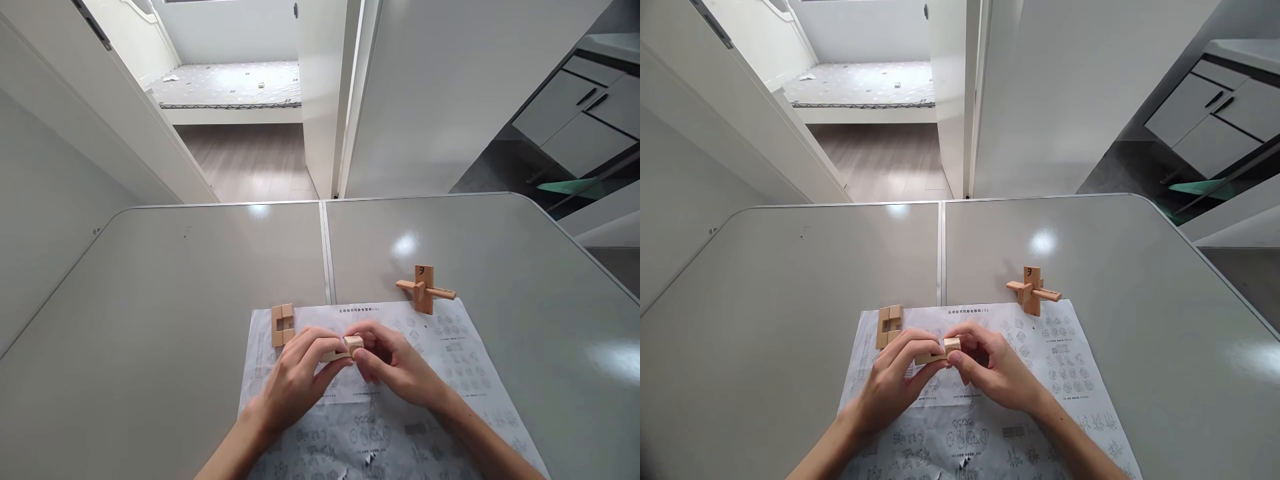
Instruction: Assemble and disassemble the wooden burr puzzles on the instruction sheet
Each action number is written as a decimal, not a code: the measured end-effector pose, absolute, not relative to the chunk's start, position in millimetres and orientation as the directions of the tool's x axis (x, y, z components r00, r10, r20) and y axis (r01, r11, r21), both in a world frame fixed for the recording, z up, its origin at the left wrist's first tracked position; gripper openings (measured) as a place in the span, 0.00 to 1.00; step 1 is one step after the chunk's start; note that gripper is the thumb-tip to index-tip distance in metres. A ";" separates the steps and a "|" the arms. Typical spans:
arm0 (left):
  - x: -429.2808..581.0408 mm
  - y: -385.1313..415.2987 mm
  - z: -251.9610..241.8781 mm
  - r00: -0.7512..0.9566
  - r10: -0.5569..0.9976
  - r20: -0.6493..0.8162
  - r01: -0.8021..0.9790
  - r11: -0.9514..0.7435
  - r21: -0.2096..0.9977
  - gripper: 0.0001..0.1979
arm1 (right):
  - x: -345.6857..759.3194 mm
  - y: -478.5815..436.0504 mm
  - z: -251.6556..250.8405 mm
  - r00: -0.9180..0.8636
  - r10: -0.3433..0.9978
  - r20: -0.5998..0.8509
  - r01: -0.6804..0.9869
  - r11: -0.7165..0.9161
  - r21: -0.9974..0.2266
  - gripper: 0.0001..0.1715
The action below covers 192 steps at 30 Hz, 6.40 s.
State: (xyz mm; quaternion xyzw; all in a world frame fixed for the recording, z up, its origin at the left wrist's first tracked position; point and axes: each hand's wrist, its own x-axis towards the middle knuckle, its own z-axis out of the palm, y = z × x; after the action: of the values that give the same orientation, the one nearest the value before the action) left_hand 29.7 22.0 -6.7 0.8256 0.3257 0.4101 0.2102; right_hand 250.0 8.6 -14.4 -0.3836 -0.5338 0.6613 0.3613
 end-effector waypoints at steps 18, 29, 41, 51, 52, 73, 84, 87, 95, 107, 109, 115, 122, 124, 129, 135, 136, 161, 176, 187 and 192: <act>-6.9 53.9 -14.9 0.088 0.898 0.431 0.841 -0.299 0.451 0.18 | 253.6 10.2 -17.4 -0.365 0.919 -0.149 -0.129 -0.208 -0.969 0.19; -5.2 52.7 -19.5 0.126 0.914 0.387 0.816 -0.317 0.483 0.12 | 254.6 9.6 -18.6 -0.367 0.918 -0.149 -0.124 -0.207 -0.970 0.17; -3.7 51.0 -11.5 0.088 0.949 0.302 0.834 -0.236 0.499 0.10 | 253.9 10.5 -16.9 -0.375 0.915 -0.150 -0.125 -0.210 -0.970 0.16; -2.4 51.4 -13.3 0.114 0.935 0.336 0.846 -0.269 0.460 0.07 | 254.1 9.3 -16.8 -0.373 0.913 -0.163 -0.136 -0.227 -0.964 0.17; -2.2 51.4 -13.2 0.116 0.933 0.342 0.846 -0.274 0.458 0.06 | 254.2 9.5 -16.9 -0.374 0.913 -0.164 -0.137 -0.229 -0.964 0.17; -1.4 49.5 -11.6 0.262 0.876 0.406 0.856 -0.405 0.322 0.18 | 253.0 11.3 -12.9 -0.381 0.910 -0.162 -0.121 -0.223 -0.967 0.17; -0.3 49.7 -9.2 0.270 0.846 0.459 0.830 -0.446 0.334 0.20 | 253.4 11.0 -14.7 -0.377 0.910 -0.171 -0.111 -0.228 -0.967 0.18; 0.0 48.8 -4.2 0.264 0.796 0.544 0.774 -0.512 0.373 0.20 | 253.5 10.6 -13.6 -0.373 0.911 -0.174 -0.116 -0.231 -0.966 0.18; -3.8 39.8 -0.5 0.067 0.874 0.481 0.322 -0.475 0.819 0.20 | 254.3 10.0 -13.9 -0.370 0.914 -0.166 -0.137 -0.230 -0.964 0.18; 4.7 45.3 21.6 0.024 0.974 -0.227 -0.339 0.221 0.914 0.20 | 255.0 9.4 -16.0 -0.373 0.911 -0.178 -0.135 -0.243 -0.961 0.18; 3.8 44.7 20.3 0.037 0.971 -0.237 -0.375 0.234 0.897 0.23 | 254.8 9.7 -15.9 -0.368 0.913 -0.179 -0.134 -0.242 -0.961 0.18; 6.8 38.8 18.1 0.180 0.937 -0.300 -0.424 0.349 0.836 0.28 | 254.9 9.6 -15.9 -0.366 0.913 -0.178 -0.129 -0.239 -0.962 0.18; 18.3 27.7 10.3 0.470 0.820 -0.327 -0.332 0.507 0.795 0.29 | 257.7 12.3 -14.4 -0.378 0.908 -0.183 -0.157 -0.257 -0.953 0.18; 21.0 26.5 8.5 0.492 0.800 -0.345 -0.311 0.531 0.788 0.29 | 258.7 13.3 -14.4 -0.371 0.911 -0.180 -0.177 -0.260 -0.949 0.17; 26.3 25.9 10.7 0.488 0.792 -0.367 -0.304 0.548 0.779 0.25 | 261.7 13.5 -17.8 -0.345 0.913 -0.220 -0.236 -0.311 -0.921 0.17; 29.4 23.4 9.3 0.522 0.771 -0.366 -0.300 0.567 0.767 0.25 | 263.1 14.1 -15.9 -0.307 0.901 -0.308 -0.302 -0.399 -0.866 0.23; 29.3 23.0 7.9 0.533 0.764 -0.363 -0.291 0.568 0.770 0.26 | 262.9 14.4 -15.3 -0.308 0.898 -0.314 -0.313 -0.407 -0.858 0.23; 34.3 12.3 3.2 0.568 0.774 -0.281 -0.123 0.418 0.900 0.39 | 260.5 12.9 -20.9 -0.374 0.908 -0.189 -0.274 -0.303 -0.913 0.16; 43.2 8.7 -1.7 0.462 0.842 -0.277 -0.152 0.383 0.911 0.36 | 254.5 8.0 -21.3 -0.294 0.950 -0.106 -0.303 -0.198 -0.932 0.15; 45.4 8.9 4.8 0.414 0.847 -0.333 -0.133 0.419 0.898 0.37 | 252.8 9.1 -16.9 -0.311 0.946 -0.086 -0.296 -0.183 -0.938 0.16; 44.3 8.5 4.7 0.421 0.855 -0.302 -0.117 0.381 0.917 0.38 | 253.1 8.9 -16.0 -0.315 0.945 -0.088 -0.275 -0.179 -0.945 0.16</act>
State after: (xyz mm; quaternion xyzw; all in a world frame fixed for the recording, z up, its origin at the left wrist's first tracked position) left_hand 44.3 8.5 4.7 0.4415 0.4183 0.3385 0.7180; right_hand 253.1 8.9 -16.0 -0.3701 -0.4528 0.6728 0.4531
